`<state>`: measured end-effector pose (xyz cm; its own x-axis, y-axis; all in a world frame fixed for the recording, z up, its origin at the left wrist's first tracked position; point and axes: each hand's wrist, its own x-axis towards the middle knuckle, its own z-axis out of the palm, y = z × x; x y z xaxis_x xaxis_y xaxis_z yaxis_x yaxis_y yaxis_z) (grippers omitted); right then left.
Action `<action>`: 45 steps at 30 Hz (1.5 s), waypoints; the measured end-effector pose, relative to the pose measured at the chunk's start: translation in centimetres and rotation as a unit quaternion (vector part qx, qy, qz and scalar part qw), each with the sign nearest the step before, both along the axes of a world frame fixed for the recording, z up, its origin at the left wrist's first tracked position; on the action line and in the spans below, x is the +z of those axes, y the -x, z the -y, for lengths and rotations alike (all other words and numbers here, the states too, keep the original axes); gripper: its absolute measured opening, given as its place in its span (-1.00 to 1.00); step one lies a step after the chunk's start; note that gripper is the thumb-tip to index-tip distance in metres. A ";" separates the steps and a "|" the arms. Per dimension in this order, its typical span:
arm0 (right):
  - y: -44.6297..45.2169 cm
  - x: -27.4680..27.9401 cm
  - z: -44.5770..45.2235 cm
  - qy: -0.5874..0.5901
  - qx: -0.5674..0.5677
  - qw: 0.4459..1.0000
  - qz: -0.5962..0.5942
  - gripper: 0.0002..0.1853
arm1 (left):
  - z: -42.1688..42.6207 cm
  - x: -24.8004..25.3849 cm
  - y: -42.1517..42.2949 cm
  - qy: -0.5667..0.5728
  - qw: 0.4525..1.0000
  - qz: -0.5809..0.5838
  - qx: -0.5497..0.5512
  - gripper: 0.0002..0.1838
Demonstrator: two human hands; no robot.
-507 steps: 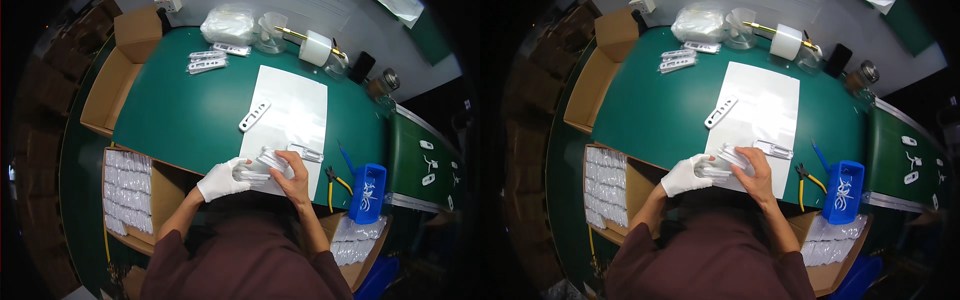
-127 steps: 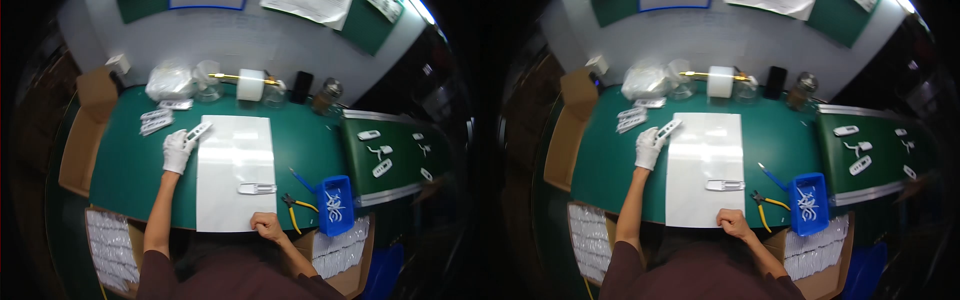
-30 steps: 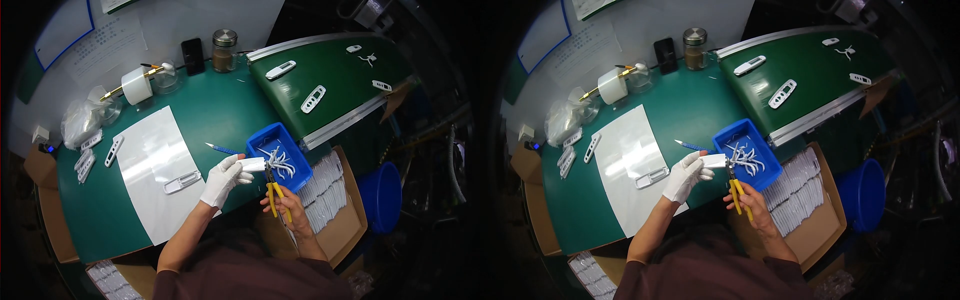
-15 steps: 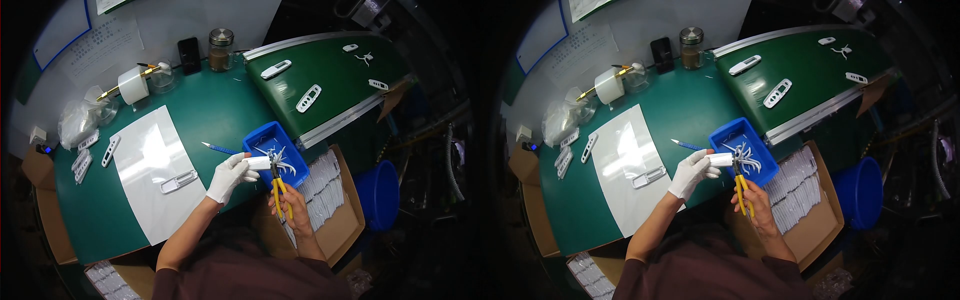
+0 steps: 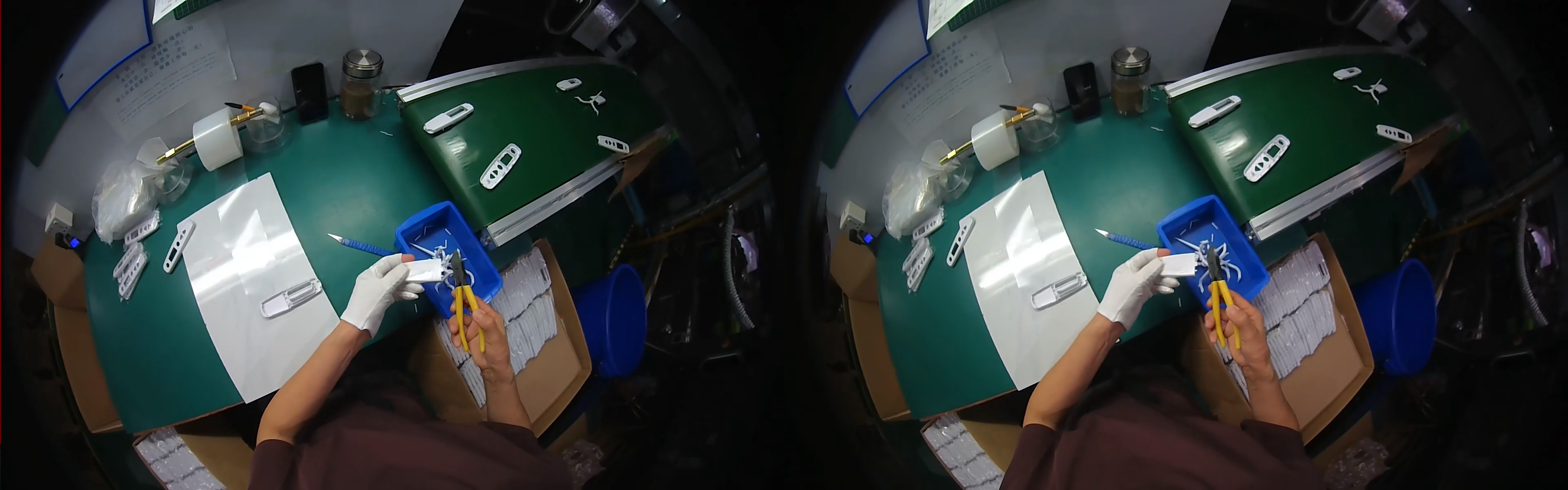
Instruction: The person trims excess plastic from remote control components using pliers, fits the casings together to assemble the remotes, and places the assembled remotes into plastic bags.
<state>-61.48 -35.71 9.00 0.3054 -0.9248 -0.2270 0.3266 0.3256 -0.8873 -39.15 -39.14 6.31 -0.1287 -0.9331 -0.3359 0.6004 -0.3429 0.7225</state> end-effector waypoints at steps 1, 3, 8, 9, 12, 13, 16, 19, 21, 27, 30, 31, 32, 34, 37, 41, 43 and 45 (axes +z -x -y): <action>0.0 0.2 0.5 0.002 0.000 1.000 -0.001 -0.33 | -0.1 -0.3 0.0 0.002 1.000 -0.001 0.000 -0.65; 0.3 0.8 2.0 0.077 -0.016 0.996 -0.040 -0.32 | -0.3 -1.2 -0.2 -0.018 0.998 -0.045 0.042 -0.72; 1.8 4.3 8.7 0.181 -0.029 0.936 -0.300 -0.46 | -1.2 0.0 -0.9 -0.074 0.990 -0.091 0.073 -0.67; 1.7 4.0 10.7 0.262 -0.077 0.877 -0.395 -0.50 | -1.3 0.1 -1.1 -0.084 0.989 -0.101 0.066 -0.59; 0.8 4.6 16.1 0.400 -0.169 0.725 -0.534 -0.56 | -1.9 -0.1 -1.9 -0.095 0.986 -0.127 0.045 -0.48; 0.5 4.9 17.6 0.453 -0.214 0.643 -0.580 -0.58 | -2.0 -0.2 -2.1 -0.094 0.986 -0.127 0.047 -0.48; 0.4 5.0 21.8 0.456 -0.242 0.608 -0.604 -0.64 | -2.4 -0.5 -2.5 -0.097 0.986 -0.119 0.062 -0.42; 0.3 4.5 24.1 0.420 -0.216 0.589 -0.656 -0.66 | -2.8 -0.6 -2.9 -0.088 0.991 -0.088 0.052 -0.38; 0.3 4.1 24.7 0.411 -0.201 0.573 -0.680 -0.65 | -2.9 -0.6 -3.1 -0.088 0.993 -0.063 0.048 -0.35; -0.6 5.1 21.9 0.467 -0.131 0.577 -0.658 -0.69 | -3.2 -1.2 -3.8 -0.076 0.997 0.020 0.005 -0.41; -2.3 7.5 17.3 0.547 0.009 0.649 -0.529 -0.67 | -3.1 -1.5 -3.6 0.003 0.996 0.084 0.026 -0.56; -2.8 8.1 15.9 0.565 0.058 0.646 -0.510 -0.67 | -3.0 -1.2 -3.5 0.002 0.996 0.084 0.026 -0.56; -3.4 8.4 14.6 0.575 0.095 0.639 -0.503 -0.69 | -2.9 -0.7 -3.4 0.040 0.992 0.119 0.017 -0.50; -4.2 8.6 12.7 0.577 0.174 0.643 -0.473 -0.70 | -3.2 0.0 -3.1 0.077 0.985 0.154 0.007 -0.31; -4.7 7.4 10.8 0.597 0.200 0.622 -0.465 -0.63 | -3.7 0.8 -2.6 0.135 0.978 0.114 -0.112 -0.03; -5.1 6.8 8.7 0.577 0.169 0.646 -0.471 -0.65 | -4.2 1.1 -0.3 0.131 0.960 0.172 -0.178 -0.14; -4.8 6.0 8.3 0.562 0.162 0.660 -0.472 -0.64 | -3.8 -0.2 0.6 0.135 0.965 0.138 -0.180 -0.20; -4.5 5.8 7.8 0.546 0.154 0.674 -0.474 -0.64 | -3.6 -0.6 1.5 0.145 0.974 0.098 -0.142 -0.39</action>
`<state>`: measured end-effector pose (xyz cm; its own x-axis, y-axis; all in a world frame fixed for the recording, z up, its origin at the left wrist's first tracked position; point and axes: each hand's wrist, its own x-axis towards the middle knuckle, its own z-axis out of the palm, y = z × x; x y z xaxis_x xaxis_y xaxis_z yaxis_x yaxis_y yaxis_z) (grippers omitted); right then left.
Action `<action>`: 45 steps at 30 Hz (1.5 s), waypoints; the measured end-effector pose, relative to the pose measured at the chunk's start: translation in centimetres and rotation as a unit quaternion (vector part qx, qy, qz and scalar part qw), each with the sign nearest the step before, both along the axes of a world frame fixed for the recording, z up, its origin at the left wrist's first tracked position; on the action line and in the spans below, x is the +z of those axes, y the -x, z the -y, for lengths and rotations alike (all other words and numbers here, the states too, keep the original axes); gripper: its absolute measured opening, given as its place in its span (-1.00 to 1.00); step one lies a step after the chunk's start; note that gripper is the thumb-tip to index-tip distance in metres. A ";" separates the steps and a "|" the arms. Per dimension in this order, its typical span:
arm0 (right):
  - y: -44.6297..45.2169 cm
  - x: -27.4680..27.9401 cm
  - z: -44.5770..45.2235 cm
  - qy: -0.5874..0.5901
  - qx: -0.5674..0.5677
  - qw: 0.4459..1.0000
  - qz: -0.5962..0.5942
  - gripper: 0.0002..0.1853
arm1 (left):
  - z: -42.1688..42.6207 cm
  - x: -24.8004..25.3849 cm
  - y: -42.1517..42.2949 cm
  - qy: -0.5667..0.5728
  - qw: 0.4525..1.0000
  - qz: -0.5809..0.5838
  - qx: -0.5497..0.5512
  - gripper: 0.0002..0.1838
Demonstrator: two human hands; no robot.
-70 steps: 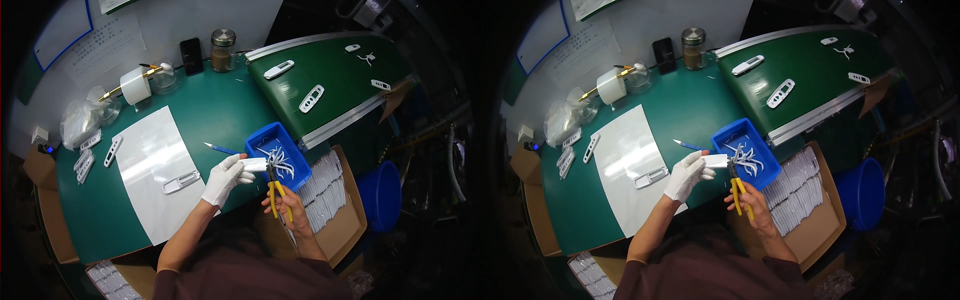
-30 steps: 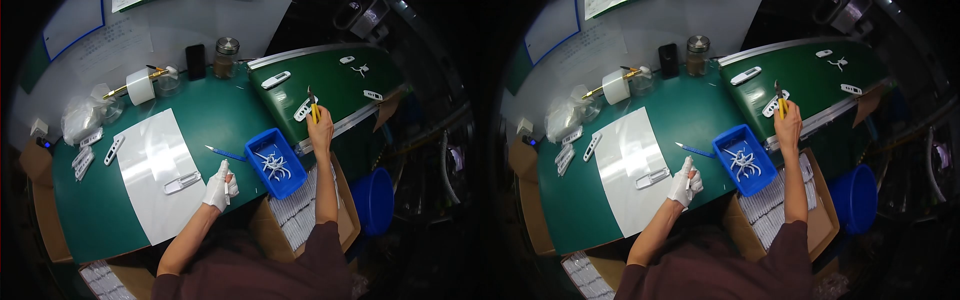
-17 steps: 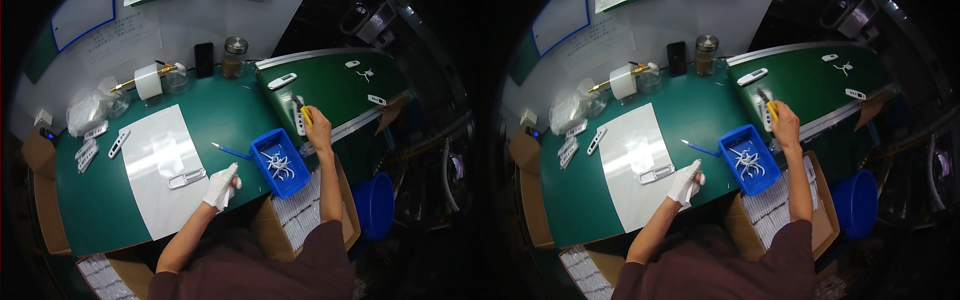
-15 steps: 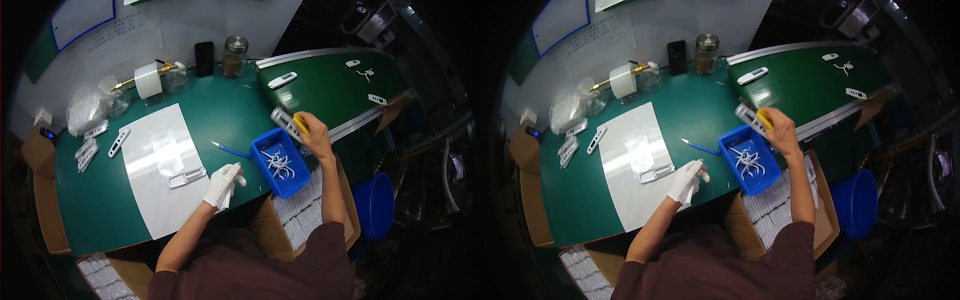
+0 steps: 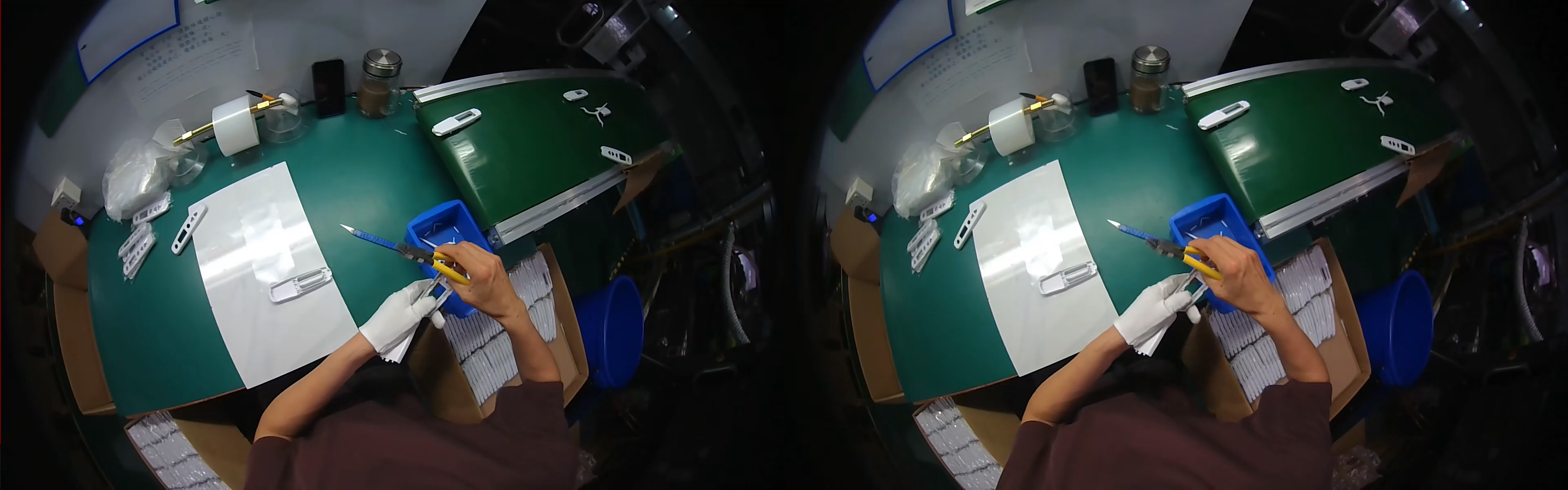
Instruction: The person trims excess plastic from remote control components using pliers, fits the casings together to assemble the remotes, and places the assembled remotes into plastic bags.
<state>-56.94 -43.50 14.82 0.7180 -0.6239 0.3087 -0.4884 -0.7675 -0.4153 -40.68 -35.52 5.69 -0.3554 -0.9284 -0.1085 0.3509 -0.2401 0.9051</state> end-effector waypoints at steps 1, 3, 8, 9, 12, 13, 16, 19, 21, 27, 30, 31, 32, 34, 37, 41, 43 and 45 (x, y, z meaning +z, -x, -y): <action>0.1 0.3 -0.3 -0.008 -0.029 1.000 0.006 -0.62 | 0.0 0.3 -0.2 -0.001 1.000 -0.001 -0.001 -0.39; 0.3 0.6 -0.8 -0.015 -0.058 0.998 0.013 -0.60 | 0.0 0.9 -1.0 -0.076 0.994 -0.077 0.021 -0.46; 2.2 0.6 -1.4 0.064 -0.124 0.987 -0.083 -0.50 | 0.4 0.0 -2.0 -0.081 0.991 -0.041 0.094 -0.54; 2.4 0.5 -1.5 0.084 -0.125 0.980 -0.126 -0.47 | 0.5 0.1 -1.9 -0.065 0.992 -0.014 0.111 -0.54; 2.8 -0.2 -1.6 0.091 -0.132 0.974 -0.162 -0.47 | 0.6 -0.1 -1.7 -0.038 0.988 0.064 0.132 -0.53; 2.8 -0.2 -1.6 0.091 -0.134 0.973 -0.162 -0.47 | 0.6 -0.2 -1.6 -0.027 0.983 0.115 0.138 -0.51; 2.8 0.0 -1.5 0.091 -0.132 0.972 -0.169 -0.47 | 0.4 -0.2 -1.2 -0.022 0.978 0.151 0.141 -0.51; 2.9 -0.2 -1.3 0.075 -0.119 0.977 -0.160 -0.46 | 0.3 1.1 -1.3 -0.020 0.969 0.201 0.145 -0.52; 2.8 -0.1 -1.4 0.071 -0.119 0.978 -0.154 -0.51 | 0.2 1.6 -1.3 -0.009 0.965 0.219 0.144 -0.51; 3.0 0.2 -2.0 0.067 -0.118 0.972 -0.194 -0.50 | 0.0 1.6 -0.6 0.015 0.959 0.243 0.144 -0.52; 3.3 -0.8 -2.3 0.063 -0.123 0.971 -0.196 -0.50 | -0.4 1.8 -0.2 0.023 0.952 0.266 0.152 -0.54; 3.4 -0.9 -2.4 0.063 -0.123 0.971 -0.196 -0.50 | -0.5 2.1 -0.1 0.029 0.945 0.285 0.155 -0.54; 3.4 -1.0 -2.5 0.063 -0.126 0.971 -0.194 -0.51 | -0.5 2.1 0.0 0.029 0.945 0.285 0.155 -0.54; 3.5 -1.3 -2.7 0.062 -0.129 0.971 -0.192 -0.52 | -0.5 2.0 0.2 0.056 0.938 0.304 0.157 -0.56; 4.4 -1.8 -2.9 0.033 -0.148 0.972 -0.181 -0.53 | -0.2 1.7 0.3 0.073 0.939 0.298 0.158 -0.57; 6.0 -2.8 -1.9 -0.171 -0.204 0.958 -0.107 -0.56 | 0.8 1.7 0.0 0.014 0.963 0.235 0.135 -0.56; 6.9 -3.1 -1.3 -0.304 -0.246 0.917 -0.075 -0.58 | 1.2 0.8 -0.4 -0.075 0.990 0.024 0.120 -0.55; 7.7 -4.1 -0.9 -0.603 -0.237 0.736 0.199 -0.55 | 1.0 0.2 -1.5 -0.076 0.990 0.003 0.120 -0.54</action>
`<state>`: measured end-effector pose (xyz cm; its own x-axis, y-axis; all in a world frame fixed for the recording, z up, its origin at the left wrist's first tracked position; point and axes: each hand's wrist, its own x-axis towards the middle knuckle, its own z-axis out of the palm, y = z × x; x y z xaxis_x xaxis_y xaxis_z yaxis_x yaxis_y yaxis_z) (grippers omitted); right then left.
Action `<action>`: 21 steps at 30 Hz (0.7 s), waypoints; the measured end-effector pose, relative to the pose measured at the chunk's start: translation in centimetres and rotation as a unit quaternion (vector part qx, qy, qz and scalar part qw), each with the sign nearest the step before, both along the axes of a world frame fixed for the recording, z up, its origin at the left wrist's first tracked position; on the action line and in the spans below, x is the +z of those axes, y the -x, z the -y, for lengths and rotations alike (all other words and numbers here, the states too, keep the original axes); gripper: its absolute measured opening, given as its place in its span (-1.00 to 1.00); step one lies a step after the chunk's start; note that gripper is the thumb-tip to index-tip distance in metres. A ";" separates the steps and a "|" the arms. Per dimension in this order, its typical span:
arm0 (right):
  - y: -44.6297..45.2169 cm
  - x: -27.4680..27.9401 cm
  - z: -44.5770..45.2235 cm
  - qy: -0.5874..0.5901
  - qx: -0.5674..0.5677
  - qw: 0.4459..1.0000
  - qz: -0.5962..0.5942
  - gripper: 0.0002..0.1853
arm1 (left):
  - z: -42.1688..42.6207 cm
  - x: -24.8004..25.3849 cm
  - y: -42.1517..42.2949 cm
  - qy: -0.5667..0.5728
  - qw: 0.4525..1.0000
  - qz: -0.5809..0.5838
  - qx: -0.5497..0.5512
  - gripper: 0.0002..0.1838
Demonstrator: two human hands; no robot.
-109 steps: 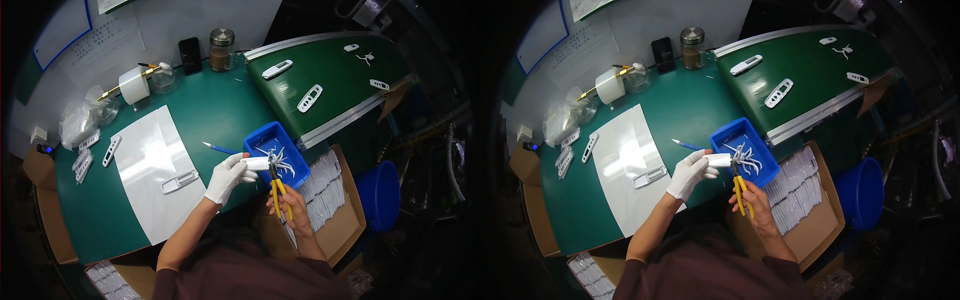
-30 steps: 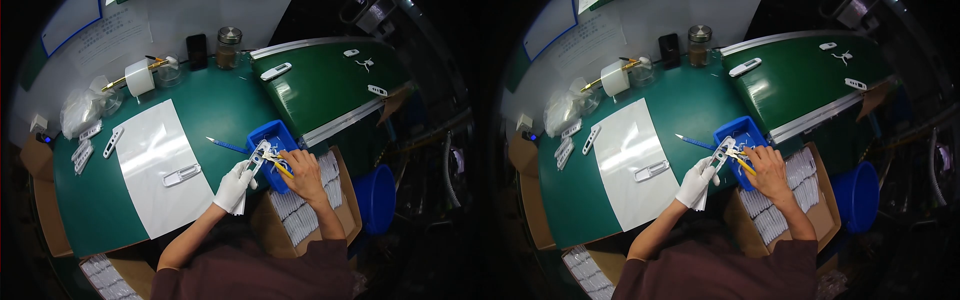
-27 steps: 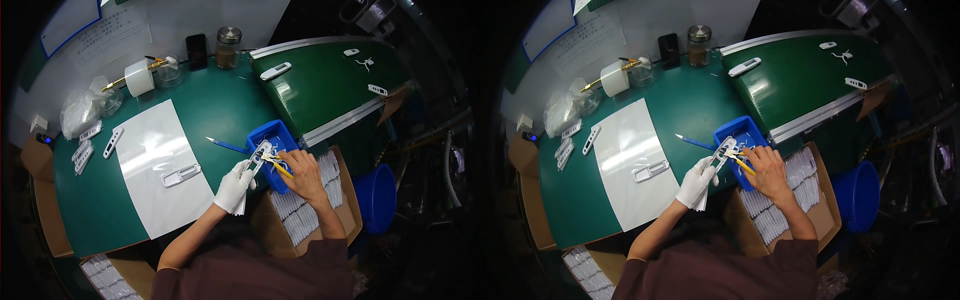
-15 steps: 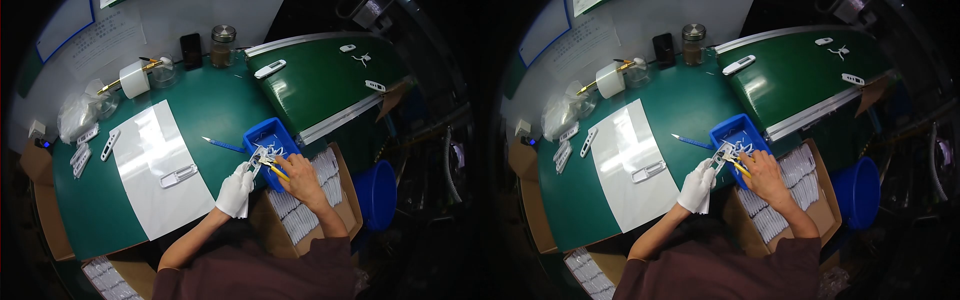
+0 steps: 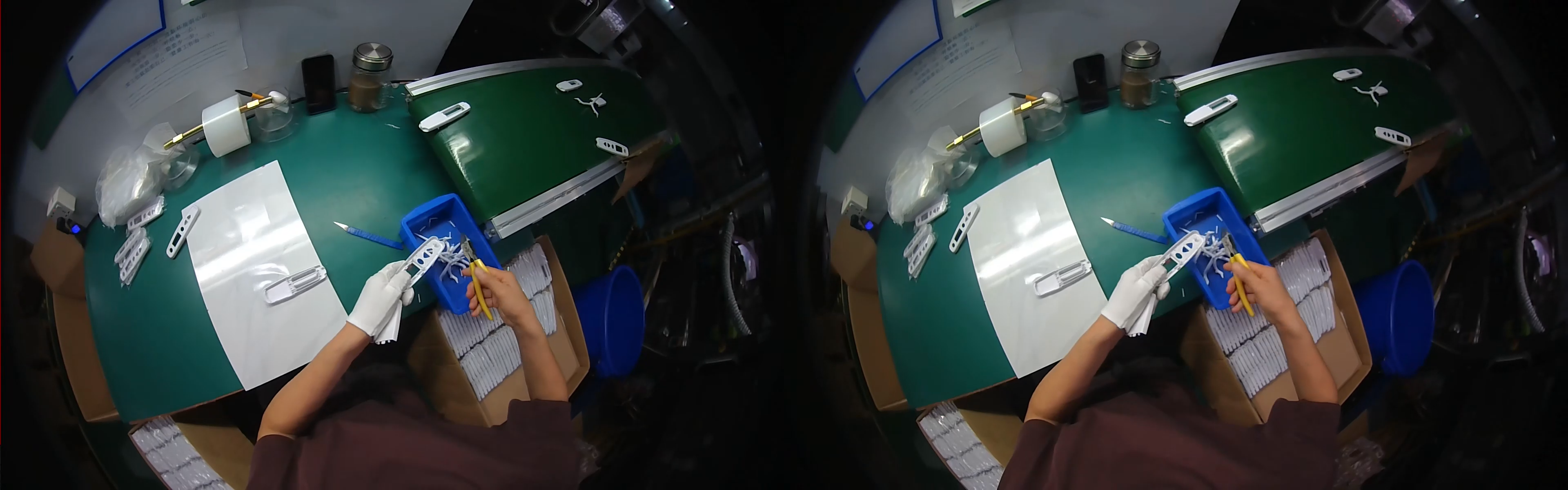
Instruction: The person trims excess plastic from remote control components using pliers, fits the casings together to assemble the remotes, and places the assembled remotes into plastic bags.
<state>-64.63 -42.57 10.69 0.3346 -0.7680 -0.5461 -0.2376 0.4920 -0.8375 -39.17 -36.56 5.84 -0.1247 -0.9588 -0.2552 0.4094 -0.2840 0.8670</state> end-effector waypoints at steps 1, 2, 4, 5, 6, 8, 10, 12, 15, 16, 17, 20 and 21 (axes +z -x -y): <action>-0.1 -0.3 -0.3 0.007 -0.012 0.999 0.032 -0.50 | -0.3 0.7 -0.8 -0.019 0.999 -0.017 -0.019 -0.56; -0.4 -0.5 -0.6 0.006 -0.009 0.999 0.032 -0.50 | -0.6 1.1 -1.4 -0.037 0.998 -0.034 -0.038 -0.57; -1.5 -0.8 -1.2 0.029 -0.016 0.999 0.036 -0.51 | -1.2 0.4 -2.0 -0.037 0.997 -0.068 -0.019 -0.49; -2.2 -0.7 -1.8 0.027 -0.011 0.999 0.036 -0.51 | -1.7 0.2 -2.5 -0.045 0.997 -0.069 -0.009 -0.49; -3.1 -0.5 -2.4 0.037 -0.003 0.998 0.041 -0.52 | -2.2 0.2 -3.1 -0.053 0.996 -0.069 0.002 -0.49; -4.8 -1.3 -3.5 0.043 0.015 0.998 0.050 -0.52 | -3.6 -0.1 -4.5 -0.066 0.995 -0.072 0.023 -0.51; -6.7 -2.3 -4.6 0.094 0.071 0.993 0.012 -0.57 | -4.9 -0.2 -6.0 -0.069 0.996 -0.031 0.038 -0.53; -9.0 -2.8 -5.5 0.108 0.092 0.989 -0.038 -0.59 | -6.6 -0.6 -7.3 -0.069 0.996 -0.025 0.060 -0.58; -12.0 -3.0 -6.4 0.400 0.137 0.874 -0.239 -0.52 | -9.1 -1.5 -9.8 -0.079 0.994 0.003 0.074 -0.55; -12.3 -3.7 -6.2 0.400 0.143 0.875 -0.234 -0.52 | -10.0 -1.9 -10.7 -0.082 0.993 0.006 0.081 -0.55; -12.5 -4.8 -5.9 0.464 0.145 0.832 -0.266 -0.51 | -11.3 -2.8 -11.9 -0.073 0.989 0.011 0.130 -0.53; -13.2 -5.4 -5.5 0.505 0.164 0.783 -0.323 -0.46 | -13.9 -2.9 -16.4 -0.083 0.972 0.050 0.217 -0.54; -13.4 -5.6 -5.4 0.513 0.171 0.771 -0.336 -0.44 | -14.5 -2.9 -17.9 -0.100 0.960 0.084 0.249 -0.57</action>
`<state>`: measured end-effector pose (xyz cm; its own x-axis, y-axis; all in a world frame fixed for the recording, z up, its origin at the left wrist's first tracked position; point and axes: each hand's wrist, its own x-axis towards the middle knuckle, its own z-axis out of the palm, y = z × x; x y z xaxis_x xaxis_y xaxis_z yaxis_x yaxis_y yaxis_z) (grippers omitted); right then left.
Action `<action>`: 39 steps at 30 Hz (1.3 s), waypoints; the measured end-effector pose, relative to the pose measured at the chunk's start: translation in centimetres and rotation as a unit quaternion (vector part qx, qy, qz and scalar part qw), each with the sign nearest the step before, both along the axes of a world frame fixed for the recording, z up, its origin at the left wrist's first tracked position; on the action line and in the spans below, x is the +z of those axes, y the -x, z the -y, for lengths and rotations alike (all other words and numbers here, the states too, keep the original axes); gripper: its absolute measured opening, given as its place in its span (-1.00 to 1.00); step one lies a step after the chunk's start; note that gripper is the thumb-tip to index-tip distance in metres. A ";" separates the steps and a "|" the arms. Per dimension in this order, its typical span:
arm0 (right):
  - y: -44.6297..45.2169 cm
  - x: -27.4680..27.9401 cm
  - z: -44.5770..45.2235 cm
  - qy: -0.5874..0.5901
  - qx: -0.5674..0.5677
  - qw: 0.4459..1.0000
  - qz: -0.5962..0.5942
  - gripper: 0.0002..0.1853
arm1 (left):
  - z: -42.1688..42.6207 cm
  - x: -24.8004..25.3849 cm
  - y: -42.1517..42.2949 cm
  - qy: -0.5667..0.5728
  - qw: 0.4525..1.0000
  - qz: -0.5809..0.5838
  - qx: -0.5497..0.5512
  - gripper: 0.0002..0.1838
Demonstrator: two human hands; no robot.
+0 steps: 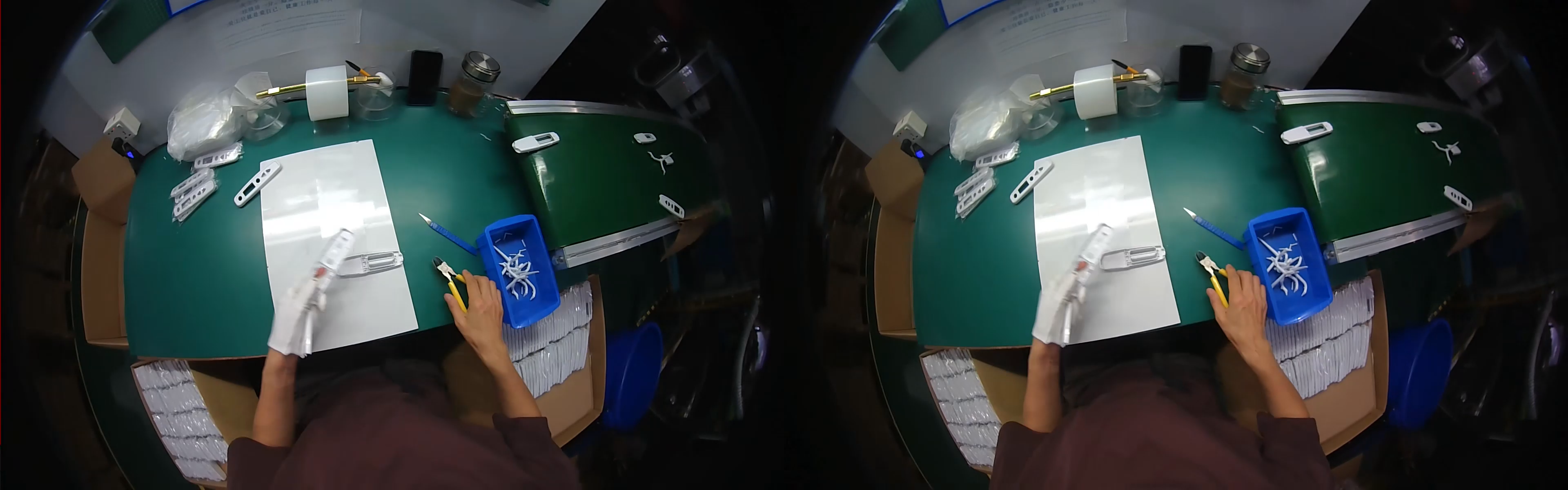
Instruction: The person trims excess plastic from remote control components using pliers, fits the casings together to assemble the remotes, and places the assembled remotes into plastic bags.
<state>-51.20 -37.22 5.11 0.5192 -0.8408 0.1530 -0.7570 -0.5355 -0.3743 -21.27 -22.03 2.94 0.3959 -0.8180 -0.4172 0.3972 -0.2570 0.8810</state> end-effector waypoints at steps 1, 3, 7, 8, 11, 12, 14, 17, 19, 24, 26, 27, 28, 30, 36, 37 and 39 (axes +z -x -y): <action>-0.1 -0.2 0.1 0.013 0.003 1.000 -0.017 -0.42 | -0.5 -0.8 -1.3 -0.028 0.994 0.085 0.056 -0.60; -0.3 -0.8 0.3 0.038 0.015 0.999 -0.016 -0.41 | -0.7 -1.2 -3.6 0.017 0.962 0.243 0.121 -0.62; -0.5 -1.6 0.5 0.074 0.047 0.996 -0.010 -0.37 | -0.3 0.8 -6.2 -0.073 0.796 0.588 0.124 -0.65; -0.6 -1.6 0.4 0.075 0.048 0.996 -0.010 -0.37 | -0.4 0.1 -7.4 -0.106 0.762 0.633 0.083 -0.64; -0.7 -1.7 0.1 0.067 0.044 0.997 -0.010 -0.34 | -1.0 -1.2 -9.4 -0.107 0.712 0.694 0.028 -0.54; -0.6 -1.8 0.2 0.061 0.046 0.997 -0.010 -0.34 | -1.1 -1.2 -9.7 -0.110 0.693 0.713 -0.002 -0.50; -0.6 -1.9 0.2 0.060 0.042 0.997 -0.014 -0.33 | -1.2 -1.1 -10.0 -0.116 0.671 0.731 -0.050 -0.39; -0.7 -1.3 0.5 0.071 0.049 0.996 -0.020 -0.35 | -1.3 -0.9 -9.9 -0.088 0.698 0.710 -0.018 -0.39; -0.9 0.4 1.6 0.064 0.075 0.995 0.019 -0.39 | -1.6 -0.9 -9.8 -0.095 0.713 0.695 -0.018 -0.42; -1.4 5.8 9.5 0.102 0.053 0.985 0.127 -0.58 | -3.1 -0.7 -8.9 -0.187 0.749 0.636 0.012 -0.41; -1.5 7.7 14.3 0.203 0.030 0.975 0.087 -0.61 | -4.3 -1.2 -8.6 -0.138 0.768 0.622 0.065 -0.45; -1.4 8.1 17.2 0.240 0.015 0.968 0.068 -0.61 | -4.7 -1.1 -8.3 -0.138 0.768 0.622 0.067 -0.45; -1.4 8.4 20.1 0.266 -0.011 0.963 0.033 -0.59 | -5.2 -0.9 -7.8 -0.134 0.774 0.614 0.081 -0.47; -0.8 8.3 26.1 0.329 -0.040 0.942 -0.047 -0.52 | -6.0 -0.4 -6.6 -0.133 0.778 0.605 0.100 -0.48; 2.4 8.3 35.1 0.244 -0.006 0.955 -0.169 -0.51 | -6.9 0.3 -3.2 -0.071 0.848 0.512 0.115 -0.53; 1.9 9.3 34.5 0.142 0.002 0.977 -0.161 -0.54 | -6.6 0.9 -2.4 -0.075 0.855 0.502 0.106 -0.54; 1.4 10.1 31.5 0.154 -0.008 0.973 -0.172 -0.63 | -6.0 0.6 -1.2 -0.028 0.862 0.497 0.093 -0.58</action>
